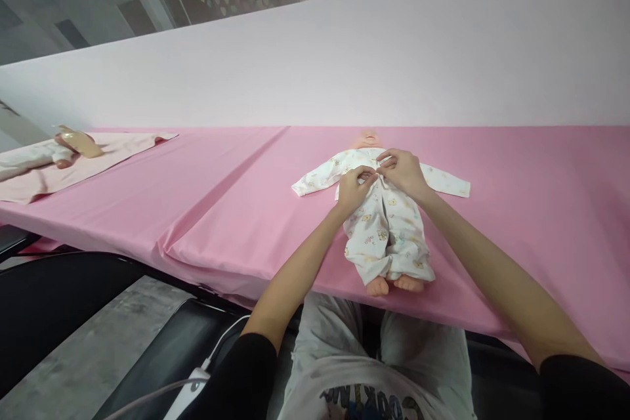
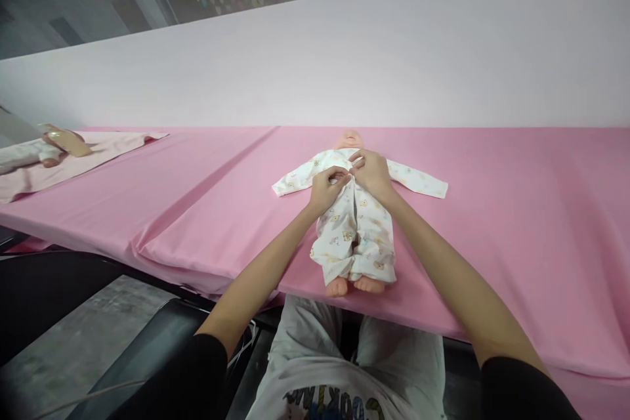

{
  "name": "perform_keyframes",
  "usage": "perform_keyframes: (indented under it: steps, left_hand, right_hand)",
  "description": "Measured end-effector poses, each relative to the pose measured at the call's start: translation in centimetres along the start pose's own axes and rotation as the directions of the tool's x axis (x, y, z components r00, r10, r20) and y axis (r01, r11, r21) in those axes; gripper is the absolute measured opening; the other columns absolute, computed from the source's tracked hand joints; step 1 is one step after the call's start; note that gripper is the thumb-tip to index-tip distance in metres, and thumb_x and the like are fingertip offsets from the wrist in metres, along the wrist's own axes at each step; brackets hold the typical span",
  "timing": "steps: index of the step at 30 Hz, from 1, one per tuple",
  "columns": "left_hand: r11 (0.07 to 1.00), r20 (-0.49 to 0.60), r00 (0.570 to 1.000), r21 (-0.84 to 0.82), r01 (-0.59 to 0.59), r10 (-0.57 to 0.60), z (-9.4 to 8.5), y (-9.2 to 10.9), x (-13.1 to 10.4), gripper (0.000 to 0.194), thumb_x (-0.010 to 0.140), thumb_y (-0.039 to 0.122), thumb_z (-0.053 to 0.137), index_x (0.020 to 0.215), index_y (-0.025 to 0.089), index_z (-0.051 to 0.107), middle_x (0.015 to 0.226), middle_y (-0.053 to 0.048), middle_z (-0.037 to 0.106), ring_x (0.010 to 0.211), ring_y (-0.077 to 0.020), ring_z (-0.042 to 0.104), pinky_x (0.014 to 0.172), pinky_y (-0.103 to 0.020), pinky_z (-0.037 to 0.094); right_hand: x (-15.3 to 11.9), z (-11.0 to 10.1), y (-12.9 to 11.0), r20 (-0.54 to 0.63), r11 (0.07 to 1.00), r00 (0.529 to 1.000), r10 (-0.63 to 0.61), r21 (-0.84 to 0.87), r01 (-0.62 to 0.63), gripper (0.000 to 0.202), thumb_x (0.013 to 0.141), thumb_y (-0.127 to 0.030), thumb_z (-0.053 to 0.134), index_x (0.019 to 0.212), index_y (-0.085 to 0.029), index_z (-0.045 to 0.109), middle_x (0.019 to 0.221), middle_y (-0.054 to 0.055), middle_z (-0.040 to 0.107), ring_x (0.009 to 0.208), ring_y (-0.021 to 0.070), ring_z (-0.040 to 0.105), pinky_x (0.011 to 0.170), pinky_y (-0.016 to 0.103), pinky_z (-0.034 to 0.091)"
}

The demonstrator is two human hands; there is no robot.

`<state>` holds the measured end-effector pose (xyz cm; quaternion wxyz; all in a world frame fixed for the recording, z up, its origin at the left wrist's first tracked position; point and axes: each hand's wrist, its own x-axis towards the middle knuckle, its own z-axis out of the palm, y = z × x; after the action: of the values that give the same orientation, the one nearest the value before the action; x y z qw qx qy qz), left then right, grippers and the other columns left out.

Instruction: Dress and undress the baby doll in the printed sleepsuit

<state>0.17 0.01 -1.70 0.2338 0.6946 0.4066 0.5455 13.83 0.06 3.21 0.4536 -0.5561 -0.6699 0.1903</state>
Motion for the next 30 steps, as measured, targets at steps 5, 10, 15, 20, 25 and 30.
perform_keyframes:
  steps: [5,10,15,20,25,30]
  left_hand:
    - [0.995,-0.052,0.998,-0.1,0.015,-0.02,0.3,-0.3,-0.1,0.008,0.078,0.022,0.062,0.083,0.018,0.067,0.082,-0.002,0.071,0.078,-0.0127,0.064,0.075,-0.024,0.049]
    - [0.995,-0.09,0.996,-0.097,-0.012,0.003,0.5,-0.4,-0.3,0.01,0.079,0.025,0.063,0.084,0.018,0.068,0.082,-0.002,0.07,0.078,-0.013,0.064,0.076,-0.025,0.05]
    - [0.998,-0.084,0.996,-0.061,0.012,-0.017,0.5,-0.4,-0.3,0.011,0.079,0.027,0.063,0.084,0.018,0.067,0.084,-0.003,0.071,0.078,-0.0132,0.065,0.077,-0.026,0.05]
    - [0.998,-0.078,0.996,-0.054,0.043,-0.047,0.4,-0.2,-0.2,0.01,0.078,0.026,0.063,0.083,0.018,0.067,0.085,-0.003,0.071,0.077,-0.0127,0.064,0.077,-0.026,0.05]
    - [0.997,-0.078,0.996,-0.071,0.036,-0.041,0.4,-0.2,-0.3,0.009,0.077,0.025,0.063,0.082,0.018,0.067,0.085,-0.002,0.07,0.079,-0.0126,0.063,0.079,-0.026,0.049]
    - [0.996,-0.08,0.996,-0.077,0.043,-0.05,0.4,-0.4,-0.3,0.01,0.079,0.026,0.062,0.083,0.018,0.066,0.087,-0.003,0.07,0.08,-0.0126,0.063,0.079,-0.026,0.05]
  right_hand:
    - [-1.7,3.5,1.5,-0.254,0.986,0.958,-0.129,0.073,0.152,0.02,0.071,-0.009,0.047,0.08,-0.017,0.063,0.072,0.002,0.065,0.068,0.0162,0.062,0.07,0.029,0.049]
    - [-2.9,4.8,2.1,-0.379,0.956,0.905,-0.192,0.137,0.26,0.015,0.075,-0.017,0.046,0.084,-0.018,0.058,0.078,0.003,0.063,0.071,0.0165,0.06,0.069,0.029,0.049]
    - [-3.0,4.5,1.8,-0.397,0.966,0.907,-0.137,0.149,0.211,0.013,0.076,-0.019,0.05,0.088,-0.02,0.054,0.071,0.0,0.059,0.065,0.0153,0.057,0.067,0.028,0.05]
    - [-2.9,4.6,1.9,-0.378,0.966,0.915,-0.138,0.151,0.209,0.01,0.078,-0.02,0.049,0.088,-0.02,0.053,0.074,0.001,0.061,0.07,0.016,0.06,0.068,0.028,0.05]
    - [-2.9,4.6,2.1,-0.352,0.965,0.921,-0.169,0.132,0.227,0.009,0.076,-0.016,0.047,0.079,-0.02,0.055,0.077,0.003,0.062,0.072,0.0166,0.06,0.072,0.029,0.049]
    - [-3.0,4.4,2.0,-0.398,0.952,0.901,-0.173,0.166,0.256,0.012,0.072,-0.013,0.046,0.078,-0.019,0.055,0.076,0.002,0.061,0.072,0.0164,0.059,0.07,0.028,0.049]
